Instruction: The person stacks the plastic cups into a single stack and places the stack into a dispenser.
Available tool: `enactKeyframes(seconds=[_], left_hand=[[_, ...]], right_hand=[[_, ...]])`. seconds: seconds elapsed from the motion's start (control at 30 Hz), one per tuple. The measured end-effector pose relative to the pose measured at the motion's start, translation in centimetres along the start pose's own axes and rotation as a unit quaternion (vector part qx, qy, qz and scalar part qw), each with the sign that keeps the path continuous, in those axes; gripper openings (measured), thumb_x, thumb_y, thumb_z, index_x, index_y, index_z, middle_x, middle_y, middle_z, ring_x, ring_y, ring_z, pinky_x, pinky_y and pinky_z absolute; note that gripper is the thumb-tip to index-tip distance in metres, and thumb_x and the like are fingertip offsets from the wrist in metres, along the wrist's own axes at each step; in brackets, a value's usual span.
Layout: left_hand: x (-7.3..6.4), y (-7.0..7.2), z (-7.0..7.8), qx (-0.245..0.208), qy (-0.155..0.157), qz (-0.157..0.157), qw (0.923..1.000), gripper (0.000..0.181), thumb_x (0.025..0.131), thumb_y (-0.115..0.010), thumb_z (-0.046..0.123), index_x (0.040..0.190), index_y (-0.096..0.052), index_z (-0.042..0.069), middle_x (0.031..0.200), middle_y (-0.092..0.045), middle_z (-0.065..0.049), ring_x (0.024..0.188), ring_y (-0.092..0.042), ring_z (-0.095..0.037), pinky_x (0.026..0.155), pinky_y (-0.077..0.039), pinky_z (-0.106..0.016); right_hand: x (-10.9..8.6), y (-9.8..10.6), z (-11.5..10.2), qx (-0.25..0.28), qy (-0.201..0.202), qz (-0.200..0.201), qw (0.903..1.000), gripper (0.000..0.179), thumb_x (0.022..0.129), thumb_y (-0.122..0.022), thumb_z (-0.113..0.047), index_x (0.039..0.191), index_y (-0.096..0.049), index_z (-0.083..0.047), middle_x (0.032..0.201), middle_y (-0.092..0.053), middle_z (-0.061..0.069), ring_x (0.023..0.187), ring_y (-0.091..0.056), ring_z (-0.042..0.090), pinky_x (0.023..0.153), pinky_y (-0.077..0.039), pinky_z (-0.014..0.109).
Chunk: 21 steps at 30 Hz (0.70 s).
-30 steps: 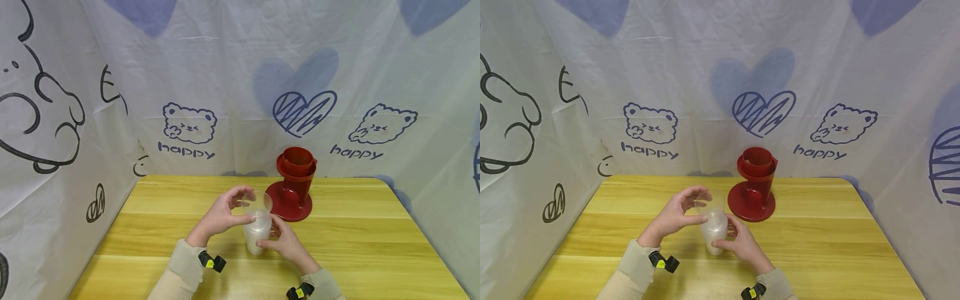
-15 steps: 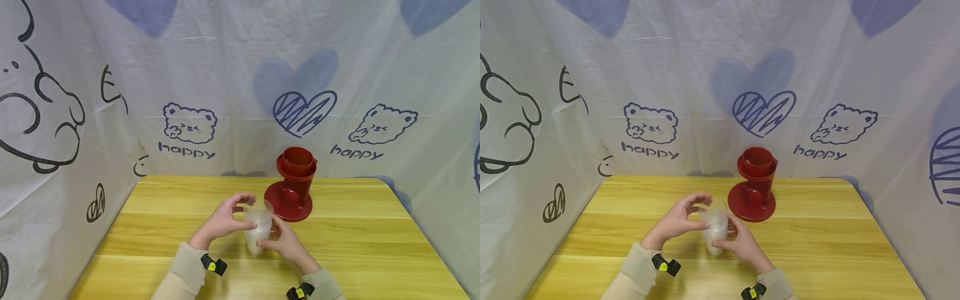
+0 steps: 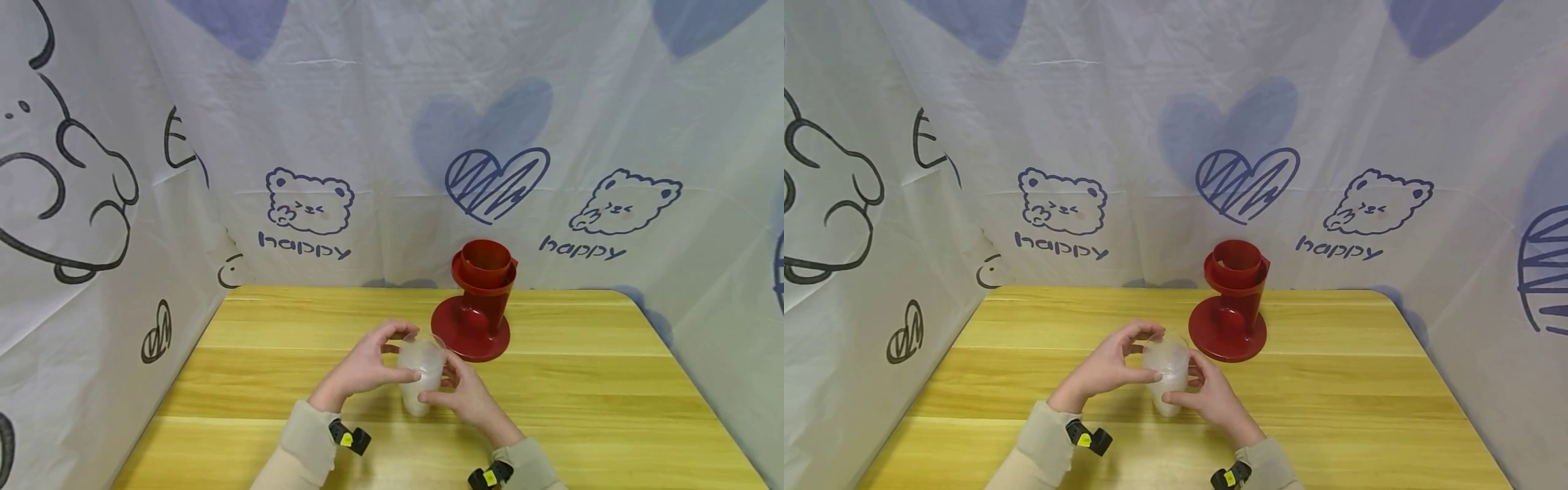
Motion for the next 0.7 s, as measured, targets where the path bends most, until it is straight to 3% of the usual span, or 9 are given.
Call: enactKeyframes(seconds=[0.3, 0.47, 0.7], left_hand=[[-0.29, -0.16, -0.29, -0.003, 0.006, 0.001, 1.0000, 0.064, 0.079, -0.083, 0.013, 0.134, -0.052, 0.002, 0.132, -0.056, -0.011, 0.120, -0.051, -0.025, 0.098, -0.049, -0.041], [-0.45, -0.32, -0.47, -0.010, 0.009, 0.007, 0.9999, 0.066, 0.078, -0.083, 0.007, 0.134, -0.050, -0.002, 0.132, -0.054, -0.016, 0.120, -0.050, -0.030, 0.097, -0.049, -0.046], [-0.61, -0.41, -0.87, 0.004, 0.014, 0.010, 0.9998, 0.065, 0.077, -0.084, 0.010, 0.133, -0.052, 0.002, 0.130, -0.056, -0.010, 0.117, -0.053, -0.028, 0.097, -0.049, -0.048]], right_hand=[[0.04, 0.01, 0.08, 0.000, -0.006, 0.000, 1.0000, 0.078, 0.081, -0.082, -0.014, 0.147, -0.041, -0.010, 0.136, -0.054, 0.015, 0.118, -0.054, 0.031, 0.098, -0.048, 0.044], [-0.01, -0.02, -0.05, -0.003, -0.005, -0.003, 1.0000, 0.075, 0.082, -0.082, -0.013, 0.145, -0.042, -0.009, 0.137, -0.053, 0.014, 0.118, -0.054, 0.030, 0.099, -0.048, 0.044], [0.02, -0.02, -0.18, -0.011, 0.001, 0.000, 0.9999, 0.078, 0.080, -0.083, -0.018, 0.146, -0.042, -0.010, 0.139, -0.052, 0.013, 0.118, -0.054, 0.031, 0.097, -0.048, 0.043]])
Point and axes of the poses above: each hand's wrist, its own x-axis towards the middle knuckle, its own y-axis out of the back of the hand, z = x × y, the point moved 6 cm from there along x, towards the middle knuckle
